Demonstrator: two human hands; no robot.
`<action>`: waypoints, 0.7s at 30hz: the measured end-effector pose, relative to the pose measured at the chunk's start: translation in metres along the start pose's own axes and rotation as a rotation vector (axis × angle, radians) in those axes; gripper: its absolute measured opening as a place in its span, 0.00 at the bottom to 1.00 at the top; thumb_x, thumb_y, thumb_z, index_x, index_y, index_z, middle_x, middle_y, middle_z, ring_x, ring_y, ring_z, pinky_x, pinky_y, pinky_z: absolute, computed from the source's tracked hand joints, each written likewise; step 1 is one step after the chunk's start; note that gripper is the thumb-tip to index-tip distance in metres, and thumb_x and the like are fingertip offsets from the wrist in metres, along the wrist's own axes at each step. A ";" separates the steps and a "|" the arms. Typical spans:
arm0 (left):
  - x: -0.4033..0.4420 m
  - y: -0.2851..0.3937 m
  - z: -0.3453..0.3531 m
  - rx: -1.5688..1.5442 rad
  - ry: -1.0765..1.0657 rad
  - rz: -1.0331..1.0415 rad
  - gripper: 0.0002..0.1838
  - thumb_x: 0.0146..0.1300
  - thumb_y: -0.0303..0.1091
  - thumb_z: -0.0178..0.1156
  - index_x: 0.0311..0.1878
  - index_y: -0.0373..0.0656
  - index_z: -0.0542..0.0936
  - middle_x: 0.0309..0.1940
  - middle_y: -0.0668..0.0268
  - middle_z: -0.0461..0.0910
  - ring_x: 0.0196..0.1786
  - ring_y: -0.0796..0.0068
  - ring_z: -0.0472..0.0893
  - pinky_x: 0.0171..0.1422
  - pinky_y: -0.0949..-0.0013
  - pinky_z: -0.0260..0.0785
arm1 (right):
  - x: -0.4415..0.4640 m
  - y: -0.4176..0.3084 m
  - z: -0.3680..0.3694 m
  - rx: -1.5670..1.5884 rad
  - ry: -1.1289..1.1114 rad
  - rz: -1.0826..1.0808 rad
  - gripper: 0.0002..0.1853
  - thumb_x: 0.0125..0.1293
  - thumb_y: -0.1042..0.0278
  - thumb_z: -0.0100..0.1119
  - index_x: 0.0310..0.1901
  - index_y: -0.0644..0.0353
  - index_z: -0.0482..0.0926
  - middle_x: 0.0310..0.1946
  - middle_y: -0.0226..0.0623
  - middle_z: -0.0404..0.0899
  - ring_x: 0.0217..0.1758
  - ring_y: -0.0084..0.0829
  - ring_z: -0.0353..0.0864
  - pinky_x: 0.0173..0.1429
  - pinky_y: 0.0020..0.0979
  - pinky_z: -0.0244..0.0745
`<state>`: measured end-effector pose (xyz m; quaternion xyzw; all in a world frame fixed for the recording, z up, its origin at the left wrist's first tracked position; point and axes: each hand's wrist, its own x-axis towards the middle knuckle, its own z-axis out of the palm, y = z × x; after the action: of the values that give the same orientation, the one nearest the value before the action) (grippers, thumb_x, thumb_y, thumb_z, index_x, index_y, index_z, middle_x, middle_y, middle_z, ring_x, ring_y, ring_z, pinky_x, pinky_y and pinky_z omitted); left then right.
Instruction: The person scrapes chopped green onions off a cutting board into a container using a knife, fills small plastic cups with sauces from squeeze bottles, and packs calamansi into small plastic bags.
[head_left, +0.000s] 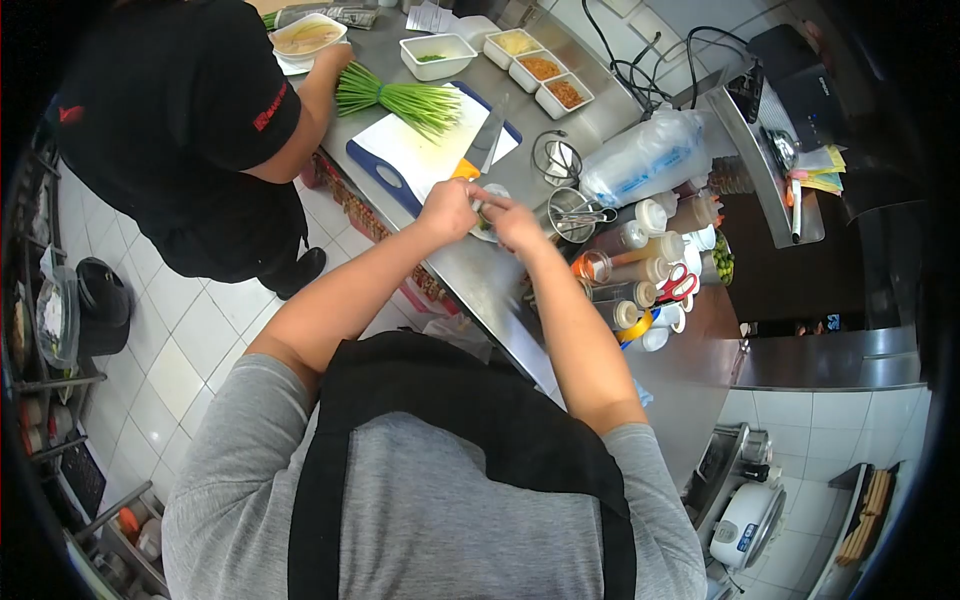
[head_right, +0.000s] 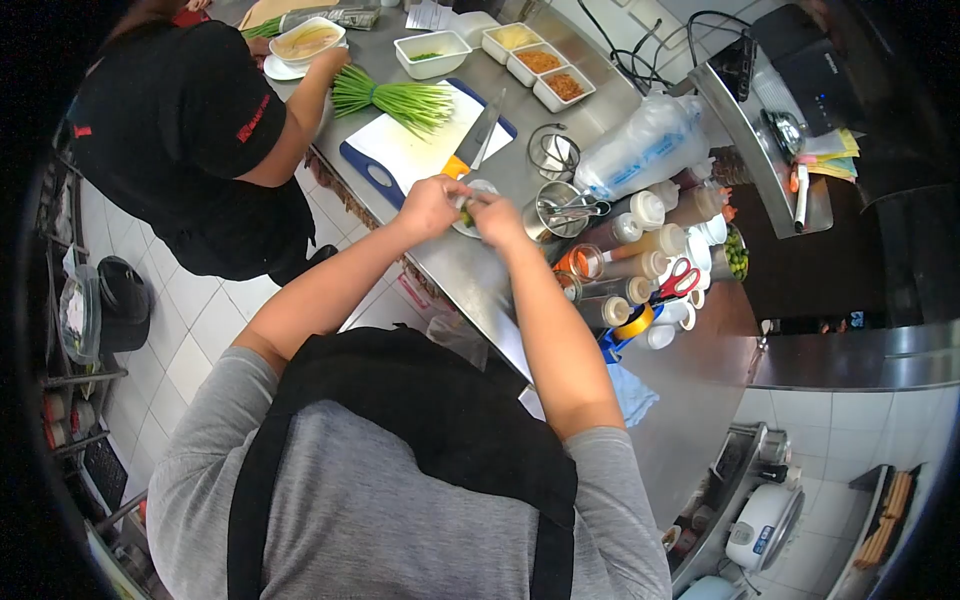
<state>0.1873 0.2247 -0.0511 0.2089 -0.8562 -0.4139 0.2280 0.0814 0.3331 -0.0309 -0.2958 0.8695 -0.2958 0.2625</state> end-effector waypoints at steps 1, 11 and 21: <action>0.001 -0.002 -0.001 0.010 -0.023 0.009 0.17 0.43 0.24 0.64 0.41 0.44 0.85 0.38 0.57 0.82 0.40 0.59 0.81 0.50 0.65 0.73 | 0.002 -0.008 -0.015 0.218 -0.092 0.151 0.12 0.58 0.63 0.55 0.39 0.60 0.79 0.28 0.41 0.79 0.38 0.41 0.81 0.42 0.41 0.77; 0.027 0.000 0.026 0.458 -0.123 0.219 0.14 0.52 0.37 0.64 0.44 0.59 0.85 0.61 0.58 0.69 0.59 0.53 0.70 0.63 0.55 0.65 | 0.021 0.012 -0.024 0.196 -0.071 0.011 0.20 0.53 0.76 0.67 0.43 0.61 0.67 0.24 0.37 0.77 0.21 0.31 0.79 0.24 0.34 0.76; 0.048 0.002 0.031 0.451 -0.335 0.180 0.14 0.48 0.36 0.68 0.41 0.51 0.83 0.44 0.57 0.79 0.44 0.54 0.81 0.50 0.56 0.75 | 0.017 0.015 -0.016 0.080 0.020 0.111 0.14 0.52 0.70 0.66 0.42 0.55 0.77 0.35 0.43 0.83 0.33 0.38 0.84 0.31 0.36 0.79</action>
<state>0.1302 0.2189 -0.0559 0.1061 -0.9674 -0.2201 0.0671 0.0545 0.3374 -0.0348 -0.2336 0.8747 -0.3181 0.2814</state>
